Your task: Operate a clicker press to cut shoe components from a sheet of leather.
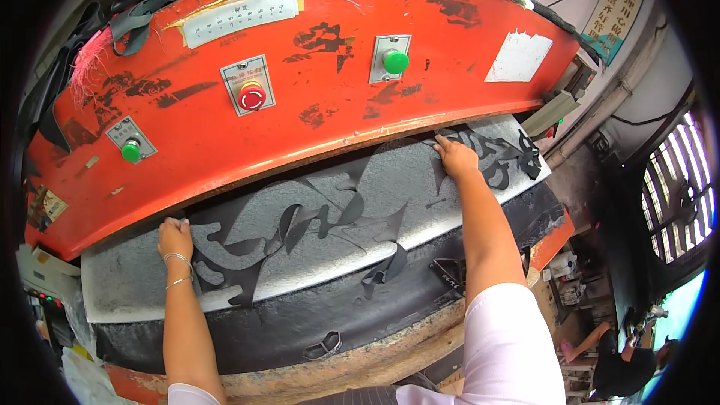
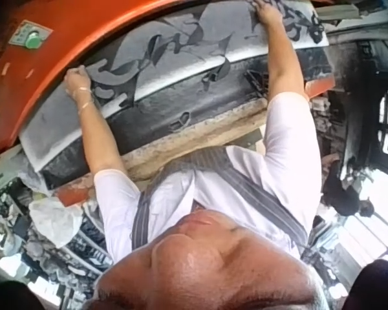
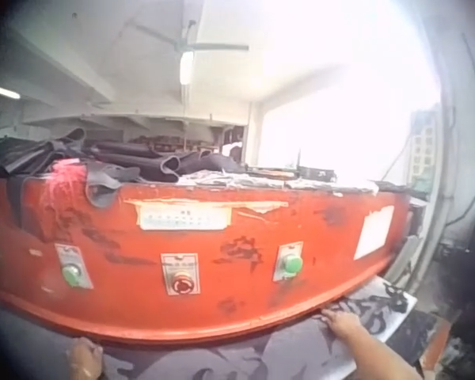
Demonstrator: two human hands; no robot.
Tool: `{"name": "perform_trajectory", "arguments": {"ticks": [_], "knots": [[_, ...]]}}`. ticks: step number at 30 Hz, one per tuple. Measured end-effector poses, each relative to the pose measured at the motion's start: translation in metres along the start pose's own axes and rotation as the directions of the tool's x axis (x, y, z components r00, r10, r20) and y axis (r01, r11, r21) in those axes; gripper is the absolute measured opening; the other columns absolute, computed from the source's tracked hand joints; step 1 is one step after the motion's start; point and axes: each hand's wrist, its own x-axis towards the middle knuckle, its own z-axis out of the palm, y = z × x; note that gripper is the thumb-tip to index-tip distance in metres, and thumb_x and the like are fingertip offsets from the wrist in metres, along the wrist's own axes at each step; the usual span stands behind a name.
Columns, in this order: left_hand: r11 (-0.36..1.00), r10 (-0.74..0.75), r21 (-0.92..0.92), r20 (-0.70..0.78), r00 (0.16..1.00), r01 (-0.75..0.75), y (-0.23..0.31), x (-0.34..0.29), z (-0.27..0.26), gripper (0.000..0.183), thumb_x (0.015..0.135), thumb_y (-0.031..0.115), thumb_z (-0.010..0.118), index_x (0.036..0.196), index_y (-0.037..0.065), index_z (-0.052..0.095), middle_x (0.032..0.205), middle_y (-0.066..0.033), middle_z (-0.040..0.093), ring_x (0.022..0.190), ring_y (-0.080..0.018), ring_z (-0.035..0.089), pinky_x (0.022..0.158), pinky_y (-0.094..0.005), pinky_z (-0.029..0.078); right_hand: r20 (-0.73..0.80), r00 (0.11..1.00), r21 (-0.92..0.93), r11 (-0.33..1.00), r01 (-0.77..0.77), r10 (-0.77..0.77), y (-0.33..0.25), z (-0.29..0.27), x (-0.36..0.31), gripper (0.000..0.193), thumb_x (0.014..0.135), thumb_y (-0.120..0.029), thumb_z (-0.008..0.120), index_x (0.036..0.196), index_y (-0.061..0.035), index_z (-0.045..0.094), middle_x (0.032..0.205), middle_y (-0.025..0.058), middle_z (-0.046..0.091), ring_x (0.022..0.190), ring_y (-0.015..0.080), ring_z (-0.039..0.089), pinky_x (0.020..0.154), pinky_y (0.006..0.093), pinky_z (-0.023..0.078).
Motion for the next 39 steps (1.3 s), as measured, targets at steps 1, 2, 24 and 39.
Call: {"name": "perform_trajectory", "arguments": {"ticks": [1,2,24,39], "knots": [[1.000,-0.002,-0.002,-0.003,1.000,0.002,0.002,0.001,0.001,0.038,0.088,0.039,0.059,0.099,0.002,0.063,0.103,-0.0177,0.064,0.101,-0.0371,0.060,0.086,-0.0548,0.042,-0.003,1.000,0.000,1.000,0.003,-0.003,-0.002,0.001,-0.001,0.041,0.097,-0.049,0.040,0.131,-0.0298,0.052,0.110,0.0136,0.066,0.102,0.0340,0.063,0.084,0.0464,0.051],[0.997,-0.075,0.024,-0.049,0.996,0.076,0.006,0.003,0.001,0.046,0.086,0.043,0.060,0.105,0.001,0.061,0.107,-0.0184,0.063,0.105,-0.0371,0.059,0.089,-0.0536,0.041,0.029,0.999,-0.010,1.000,-0.019,0.019,-0.004,0.003,-0.005,0.041,0.097,-0.049,0.040,0.132,-0.0306,0.051,0.109,0.0137,0.066,0.102,0.0341,0.063,0.084,0.0465,0.051],[0.882,-0.468,0.070,0.021,0.884,0.466,0.058,0.004,-0.016,0.052,0.081,0.049,0.069,0.114,0.008,0.067,0.123,-0.0130,0.064,0.115,-0.0322,0.060,0.097,-0.0464,0.040,0.094,0.995,0.061,0.998,-0.028,0.022,-0.009,-0.004,-0.008,0.042,0.096,-0.052,0.040,0.134,-0.0386,0.049,0.110,0.0144,0.067,0.102,0.0350,0.064,0.086,0.0463,0.050],[0.916,-0.399,-0.011,0.071,0.914,0.401,0.049,0.002,-0.007,0.040,0.086,0.036,0.064,0.112,0.006,0.067,0.119,-0.0177,0.064,0.115,-0.0353,0.059,0.096,-0.0455,0.046,0.095,0.995,0.042,0.999,-0.027,0.023,0.009,-0.010,-0.014,0.042,0.097,-0.050,0.040,0.136,-0.0385,0.048,0.105,0.0125,0.069,0.098,0.0330,0.066,0.082,0.0451,0.052]]}}
